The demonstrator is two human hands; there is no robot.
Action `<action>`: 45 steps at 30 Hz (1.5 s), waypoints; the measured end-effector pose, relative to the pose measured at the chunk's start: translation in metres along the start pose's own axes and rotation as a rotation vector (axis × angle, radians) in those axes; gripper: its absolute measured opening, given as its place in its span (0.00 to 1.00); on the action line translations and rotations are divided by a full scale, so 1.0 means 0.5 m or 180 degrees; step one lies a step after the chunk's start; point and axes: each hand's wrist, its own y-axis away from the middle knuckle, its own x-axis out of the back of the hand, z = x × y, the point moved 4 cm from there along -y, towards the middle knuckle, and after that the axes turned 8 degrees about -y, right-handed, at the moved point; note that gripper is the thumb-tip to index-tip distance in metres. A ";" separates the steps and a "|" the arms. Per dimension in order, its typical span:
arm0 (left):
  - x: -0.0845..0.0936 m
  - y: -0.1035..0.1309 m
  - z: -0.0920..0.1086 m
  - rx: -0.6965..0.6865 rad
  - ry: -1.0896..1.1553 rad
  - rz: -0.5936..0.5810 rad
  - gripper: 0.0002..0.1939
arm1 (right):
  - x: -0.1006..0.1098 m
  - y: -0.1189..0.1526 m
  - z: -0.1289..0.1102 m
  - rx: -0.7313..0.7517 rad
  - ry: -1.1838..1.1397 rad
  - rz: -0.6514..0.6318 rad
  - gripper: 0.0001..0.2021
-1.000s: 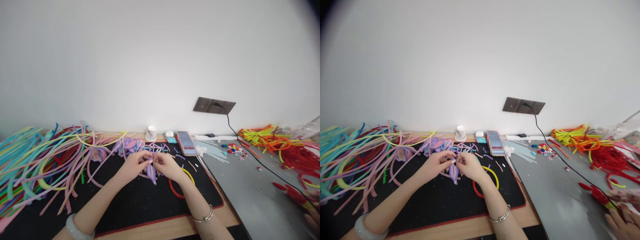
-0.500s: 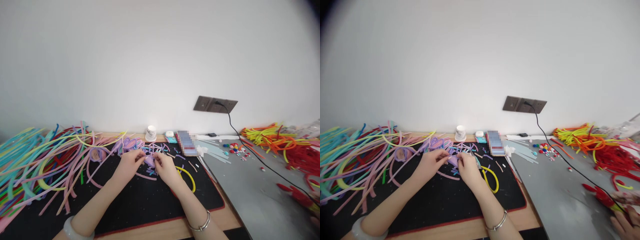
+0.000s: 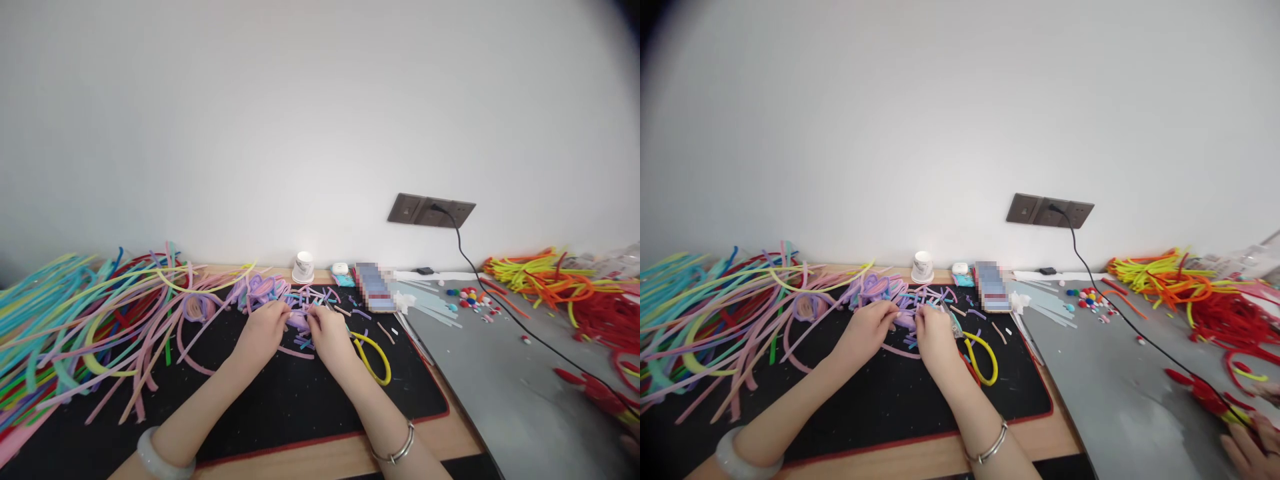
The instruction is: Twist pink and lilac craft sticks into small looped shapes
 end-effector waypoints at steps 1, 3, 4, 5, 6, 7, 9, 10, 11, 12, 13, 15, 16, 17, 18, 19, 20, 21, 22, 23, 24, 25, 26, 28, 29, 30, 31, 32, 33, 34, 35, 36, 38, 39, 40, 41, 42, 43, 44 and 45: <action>-0.001 -0.001 -0.001 0.0026 0.0035 -0.0035 0.10 | 0.002 -0.001 -0.002 -0.0027 0.0025 -0.0010 0.08; -0.002 -0.002 -0.002 0.0019 0.0104 -0.0101 0.09 | 0.007 -0.003 -0.003 -0.0037 0.0037 0.0003 0.07; -0.004 -0.002 -0.003 -0.0003 0.0130 -0.0143 0.08 | 0.009 -0.004 -0.003 -0.0023 0.0038 0.0011 0.07; -0.006 -0.003 -0.003 -0.0020 0.0155 -0.0196 0.08 | 0.011 -0.005 -0.002 0.0004 0.0026 0.0014 0.07; -0.008 -0.003 -0.004 -0.0019 0.0188 -0.0263 0.08 | 0.013 -0.006 -0.001 0.0041 -0.0009 0.0015 0.07; -0.011 -0.003 -0.005 0.0002 0.0234 -0.0342 0.08 | 0.014 -0.006 0.001 0.0080 -0.0071 0.0005 0.06; -0.016 -0.002 -0.006 0.0100 0.0376 -0.0495 0.10 | 0.016 -0.007 0.003 0.0126 -0.0278 -0.0037 0.06; -0.017 -0.002 -0.006 0.0157 0.0485 -0.0548 0.11 | 0.018 -0.008 0.004 0.0104 -0.0418 -0.0060 0.06; -0.018 -0.002 -0.006 0.0215 0.0618 -0.0588 0.11 | 0.019 -0.008 0.006 0.0035 -0.0574 -0.0078 0.06; -0.018 -0.001 -0.006 0.0277 0.0768 -0.0620 0.11 | 0.019 -0.008 0.009 -0.0083 -0.0741 -0.0108 0.05; -0.019 -0.001 -0.007 0.0340 0.0926 -0.0653 0.11 | 0.018 -0.008 0.012 -0.0248 -0.0922 -0.0153 0.05; -0.022 0.001 -0.009 0.0424 0.1199 -0.0724 0.10 | 0.012 -0.007 0.019 -0.0637 -0.1320 -0.0275 0.04; -0.023 0.001 -0.010 0.0446 0.1290 -0.0763 0.10 | 0.009 -0.007 0.021 -0.0811 -0.1508 -0.0327 0.04; -0.025 0.002 -0.011 0.0452 0.1348 -0.0797 0.10 | 0.005 -0.007 0.023 -0.0947 -0.1671 -0.0367 0.04; -0.026 0.002 -0.011 0.0446 0.1375 -0.0820 0.10 | 0.003 -0.007 0.025 -0.1039 -0.1799 -0.0382 0.04; -0.027 0.001 -0.012 0.0434 0.1375 -0.0834 0.11 | 0.001 -0.007 0.026 -0.1094 -0.1888 -0.0377 0.05; -0.026 0.001 -0.011 0.0416 0.1359 -0.0841 0.11 | 0.000 -0.007 0.027 -0.1120 -0.1943 -0.0358 0.05; -0.026 0.000 -0.010 0.0393 0.1343 -0.0847 0.11 | -0.001 -0.008 0.028 -0.1130 -0.1972 -0.0339 0.06; -0.025 -0.001 -0.009 0.0365 0.1328 -0.0861 0.11 | -0.001 -0.008 0.029 -0.1120 -0.1985 -0.0326 0.06; -0.025 -0.001 -0.006 0.0335 0.1321 -0.0889 0.12 | 0.000 -0.008 0.029 -0.1088 -0.1991 -0.0313 0.06; -0.025 -0.002 -0.004 0.0312 0.1324 -0.0921 0.12 | 0.001 -0.008 0.030 -0.1040 -0.1988 -0.0300 0.07; -0.025 -0.002 -0.002 0.0300 0.1335 -0.0956 0.13 | 0.002 -0.007 0.029 -0.0977 -0.1982 -0.0296 0.07; -0.025 -0.002 0.000 0.0306 0.1355 -0.0985 0.13 | 0.003 -0.007 0.028 -0.0909 -0.1976 -0.0302 0.07; -0.025 0.000 0.001 0.0350 0.1411 -0.0994 0.14 | 0.005 -0.005 0.026 -0.0794 -0.1987 -0.0335 0.07; -0.025 0.001 0.000 0.0376 0.1450 -0.0975 0.14 | 0.005 -0.005 0.024 -0.0765 -0.2006 -0.0359 0.08; -0.024 0.002 0.000 0.0393 0.1491 -0.0952 0.14 | 0.006 -0.005 0.023 -0.0756 -0.2031 -0.0385 0.08; -0.024 0.004 -0.001 0.0396 0.1530 -0.0932 0.14 | 0.006 -0.005 0.022 -0.0767 -0.2060 -0.0413 0.08; -0.023 0.005 -0.001 0.0387 0.1563 -0.0919 0.13 | 0.006 -0.005 0.021 -0.0795 -0.2088 -0.0445 0.08; -0.023 0.006 -0.001 0.0372 0.1589 -0.0920 0.13 | 0.007 -0.005 0.020 -0.0830 -0.2111 -0.0480 0.08; -0.022 0.007 -0.002 0.0357 0.1611 -0.0929 0.13 | 0.007 -0.006 0.019 -0.0859 -0.2130 -0.0512 0.08; -0.021 0.007 -0.002 0.0348 0.1631 -0.0939 0.13 | 0.007 -0.007 0.019 -0.0882 -0.2149 -0.0531 0.08; -0.021 0.007 -0.002 0.0349 0.1652 -0.0949 0.13 | 0.008 -0.008 0.020 -0.0901 -0.2162 -0.0537 0.08; -0.019 0.006 -0.003 0.0388 0.1681 -0.0948 0.13 | 0.010 -0.010 0.024 -0.0944 -0.2158 -0.0509 0.08; -0.019 0.005 -0.004 0.0423 0.1679 -0.0933 0.13 | 0.011 -0.010 0.027 -0.0975 -0.2136 -0.0497 0.07; -0.018 0.005 -0.006 0.0467 0.1665 -0.0911 0.14 | 0.011 -0.011 0.030 -0.1003 -0.2093 -0.0495 0.08; -0.018 0.005 -0.007 0.0506 0.1643 -0.0887 0.14 | 0.010 -0.011 0.033 -0.1016 -0.2027 -0.0501 0.08; -0.018 0.005 -0.008 0.0536 0.1619 -0.0857 0.15 | 0.010 -0.011 0.035 -0.0999 -0.1935 -0.0496 0.09; -0.019 0.005 -0.008 0.0555 0.1597 -0.0822 0.15 | 0.010 -0.011 0.036 -0.0938 -0.1808 -0.0456 0.09; -0.020 0.006 -0.008 0.0558 0.1589 -0.0791 0.15 | 0.012 -0.012 0.035 -0.0833 -0.1636 -0.0368 0.10; -0.021 0.006 -0.007 0.0548 0.1596 -0.0765 0.15 | 0.015 -0.013 0.032 -0.0689 -0.1422 -0.0236 0.11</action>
